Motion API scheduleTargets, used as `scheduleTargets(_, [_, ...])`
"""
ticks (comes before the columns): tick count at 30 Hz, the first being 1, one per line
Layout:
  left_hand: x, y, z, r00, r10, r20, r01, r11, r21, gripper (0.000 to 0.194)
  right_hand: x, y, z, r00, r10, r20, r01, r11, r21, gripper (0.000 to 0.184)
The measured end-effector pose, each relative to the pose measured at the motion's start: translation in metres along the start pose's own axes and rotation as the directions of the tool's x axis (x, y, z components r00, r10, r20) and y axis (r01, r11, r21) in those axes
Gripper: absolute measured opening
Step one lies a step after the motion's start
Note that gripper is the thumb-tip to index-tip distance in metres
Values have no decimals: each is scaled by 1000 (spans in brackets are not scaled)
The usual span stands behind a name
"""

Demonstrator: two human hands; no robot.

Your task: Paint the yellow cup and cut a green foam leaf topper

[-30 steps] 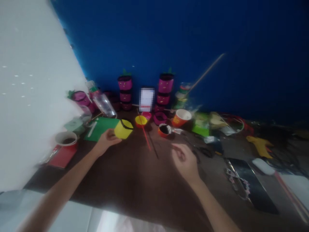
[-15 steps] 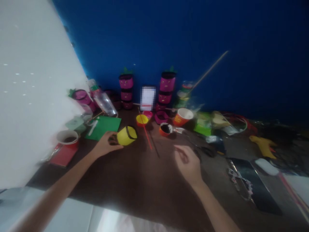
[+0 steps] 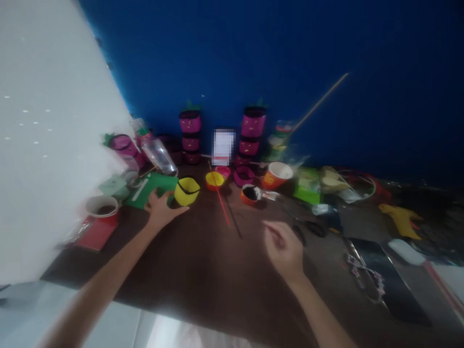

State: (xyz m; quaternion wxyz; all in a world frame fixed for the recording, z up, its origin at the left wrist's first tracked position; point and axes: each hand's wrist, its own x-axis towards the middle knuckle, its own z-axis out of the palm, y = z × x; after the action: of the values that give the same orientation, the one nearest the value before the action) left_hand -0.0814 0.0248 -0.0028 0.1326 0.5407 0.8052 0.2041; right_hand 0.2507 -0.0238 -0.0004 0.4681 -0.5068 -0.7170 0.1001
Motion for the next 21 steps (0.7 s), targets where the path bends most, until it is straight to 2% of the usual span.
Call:
scheduleTargets(6, [12, 18, 7, 998, -46, -41, 47, 999, 23, 81, -1, -2, 1, 1000, 4, -14, -4, 1000, 4, 15])
scheduleTargets(9, [14, 19, 10, 998, -27, -57, 29, 999, 22, 86, -1, -2, 2, 1000, 9, -23, -9, 1000, 4, 16])
scheduleTargets(12, [15, 11, 9, 999, 15, -44, -14, 999, 41, 91, -2, -1, 1, 999, 20, -28, -20, 1000, 4, 15])
scheduleTargets(18, [14, -19, 3, 989, 147, -14, -145, 986, 76, 95, -4, 1, 0, 999, 31, -44, -33, 999, -38, 15])
scheduleTargets(21, [8, -29, 4, 961, 255, -106, -255, 967, 16, 87, -5, 1, 0, 997, 48, -52, -51, 997, -52, 16])
